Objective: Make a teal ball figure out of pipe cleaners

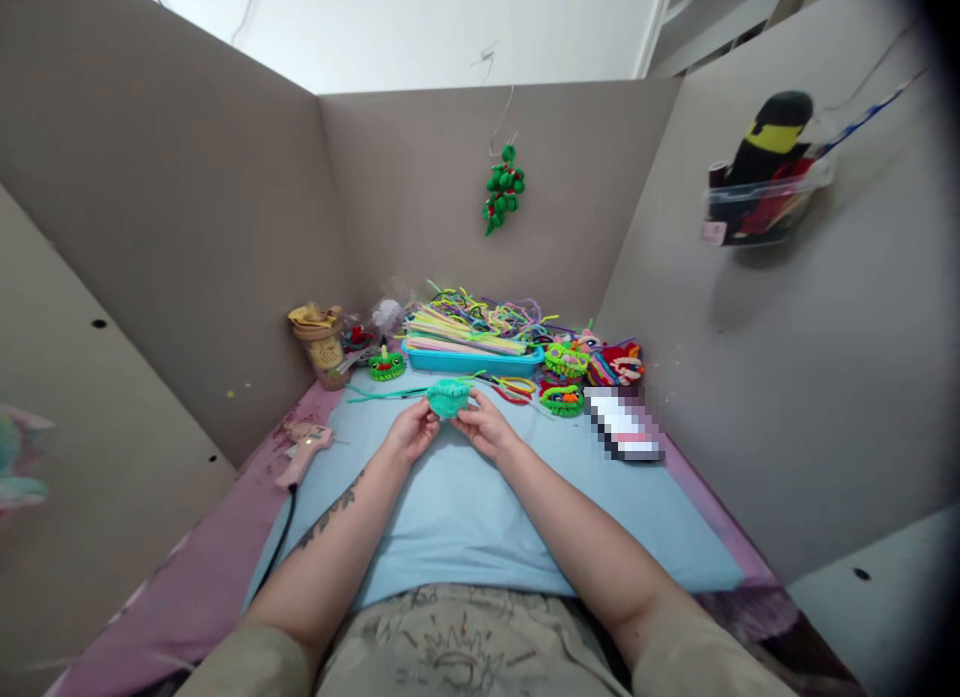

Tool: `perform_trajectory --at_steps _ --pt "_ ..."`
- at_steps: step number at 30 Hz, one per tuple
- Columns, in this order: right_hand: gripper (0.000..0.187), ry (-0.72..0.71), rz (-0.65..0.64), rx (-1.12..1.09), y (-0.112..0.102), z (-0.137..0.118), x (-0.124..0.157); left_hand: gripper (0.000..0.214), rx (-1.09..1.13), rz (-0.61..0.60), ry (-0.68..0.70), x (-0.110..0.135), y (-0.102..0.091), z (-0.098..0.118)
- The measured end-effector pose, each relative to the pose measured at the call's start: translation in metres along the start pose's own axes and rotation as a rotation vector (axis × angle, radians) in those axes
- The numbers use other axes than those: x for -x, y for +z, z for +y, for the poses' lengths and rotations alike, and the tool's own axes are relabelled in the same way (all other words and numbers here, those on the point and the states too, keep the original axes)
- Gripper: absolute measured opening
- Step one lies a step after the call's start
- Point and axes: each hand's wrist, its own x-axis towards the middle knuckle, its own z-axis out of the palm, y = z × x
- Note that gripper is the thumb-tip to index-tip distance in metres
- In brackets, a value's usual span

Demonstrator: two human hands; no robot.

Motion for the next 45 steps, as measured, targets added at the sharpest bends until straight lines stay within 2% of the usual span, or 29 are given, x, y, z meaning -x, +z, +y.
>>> perform_trajectory --at_steps 4,7,9,11,15,17,19,22,25,27,31,36,41,45 --pt "0.053 -0.006 0.021 0.0 0.0 0.0 0.0 0.017 -0.134 0.039 0.085 0.001 -0.001 -0.004" --pt "0.055 -0.014 0.044 0.015 -0.003 0.0 -0.002 0.03 -0.331 0.162 0.266 -0.001 -0.003 -0.009" --pt "0.059 -0.02 0.044 0.039 -0.004 0.0 -0.002 0.041 -0.478 0.2 0.413 -0.002 -0.005 -0.012" --pt "0.062 -0.036 0.044 0.071 -0.004 0.002 -0.002 0.05 -0.64 0.174 0.509 -0.003 -0.007 -0.014" --pt "0.061 -0.075 0.077 0.199 -0.005 0.003 -0.003 0.064 -0.821 0.124 0.523 -0.003 -0.008 -0.016" --pt "0.058 -0.116 0.106 0.369 -0.008 0.001 -0.004 0.074 -0.852 0.103 0.51 -0.005 -0.009 -0.016" --pt "0.054 -0.189 0.146 0.64 -0.013 -0.003 -0.005 0.08 -0.937 0.075 0.501 -0.007 -0.011 -0.016" --pt "0.045 -0.296 0.219 1.112 -0.021 -0.01 -0.006 0.076 -1.162 0.05 0.499 -0.011 -0.017 -0.013" --pt "0.034 -0.28 0.226 1.435 -0.028 -0.017 -0.007 0.071 -1.389 0.033 0.503 -0.012 -0.024 -0.01" --pt "0.029 -0.267 0.218 1.522 -0.031 -0.021 -0.008 0.068 -1.506 0.026 0.552 -0.013 -0.027 -0.007" --pt "0.026 -0.383 0.229 1.49 -0.034 -0.022 -0.012 0.051 -1.59 0.1 0.666 -0.013 -0.029 -0.002" --pt "0.018 -0.555 0.148 1.392 -0.036 -0.016 -0.015 0.024 -1.544 0.161 0.662 -0.01 -0.026 0.0" --pt "0.011 -0.551 0.141 1.35 -0.034 -0.014 -0.015 0.016 -1.529 0.183 0.653 -0.007 -0.019 0.0" --pt "0.013 -0.59 0.146 1.25 -0.028 -0.015 -0.011 0.017 -1.512 0.207 0.686 -0.004 -0.015 0.0"
